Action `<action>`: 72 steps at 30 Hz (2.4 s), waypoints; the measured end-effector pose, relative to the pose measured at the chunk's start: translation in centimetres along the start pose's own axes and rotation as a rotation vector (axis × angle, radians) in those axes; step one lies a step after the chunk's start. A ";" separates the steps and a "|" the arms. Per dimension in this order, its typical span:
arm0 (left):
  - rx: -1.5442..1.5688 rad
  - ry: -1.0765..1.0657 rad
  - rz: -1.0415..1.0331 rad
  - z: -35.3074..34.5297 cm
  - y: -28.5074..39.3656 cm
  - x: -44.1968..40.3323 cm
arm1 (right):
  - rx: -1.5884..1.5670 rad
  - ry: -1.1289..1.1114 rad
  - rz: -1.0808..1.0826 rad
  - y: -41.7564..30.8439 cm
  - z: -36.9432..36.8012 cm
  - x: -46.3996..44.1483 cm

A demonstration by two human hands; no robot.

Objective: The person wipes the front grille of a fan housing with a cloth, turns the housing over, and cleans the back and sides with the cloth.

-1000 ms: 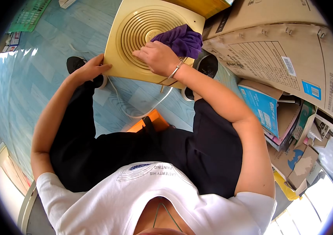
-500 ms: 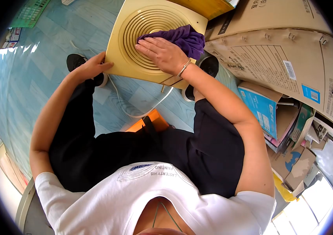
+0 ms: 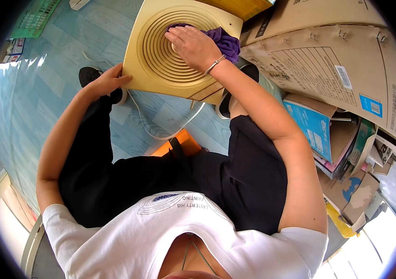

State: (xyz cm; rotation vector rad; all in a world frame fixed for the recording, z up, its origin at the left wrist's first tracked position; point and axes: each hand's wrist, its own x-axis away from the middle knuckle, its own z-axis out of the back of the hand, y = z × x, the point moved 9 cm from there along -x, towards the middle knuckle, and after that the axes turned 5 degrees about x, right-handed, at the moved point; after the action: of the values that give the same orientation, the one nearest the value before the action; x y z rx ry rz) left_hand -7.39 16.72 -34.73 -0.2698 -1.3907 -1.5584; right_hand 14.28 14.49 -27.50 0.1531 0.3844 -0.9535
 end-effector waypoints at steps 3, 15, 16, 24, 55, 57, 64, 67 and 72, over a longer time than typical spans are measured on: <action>0.007 0.003 -0.011 0.1 -0.2 -0.1 | -0.011 -0.023 -0.047 0.7 0.0 0.2; 0.021 -0.008 0.004 0.0 0.3 0.5 | 0.005 -0.012 -0.209 4.0 0.6 0.2; 0.020 -0.011 -0.012 0.0 0.0 0.1 | 0.005 -0.002 -0.227 4.1 0.8 0.5; 0.017 -0.031 -0.018 -0.1 0.2 0.3 | 0.051 -0.042 -0.293 4.6 1.6 2.8; 0.009 -0.028 -0.034 -0.1 0.2 0.0 | -0.208 -0.057 0.004 -4.6 3.2 4.3; 0.001 -0.028 -0.029 -0.1 -0.1 -0.2 | -0.175 -0.034 0.042 -4.8 3.2 4.3; -0.007 -0.019 -0.020 0.0 0.3 0.1 | -0.155 -0.062 0.070 -5.0 3.0 4.5; -0.003 -0.024 -0.030 0.0 0.1 0.0 | -0.166 -0.052 0.082 -5.2 3.0 4.3; -0.004 -0.022 -0.052 0.0 -0.3 -0.5 | -0.155 -0.051 0.114 -5.2 2.8 3.9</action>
State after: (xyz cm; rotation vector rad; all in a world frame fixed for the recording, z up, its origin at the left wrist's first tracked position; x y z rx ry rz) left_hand -7.36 16.87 -35.24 -0.2559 -1.4224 -1.6050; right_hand 12.77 7.67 -26.20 0.0097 0.3970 -0.8101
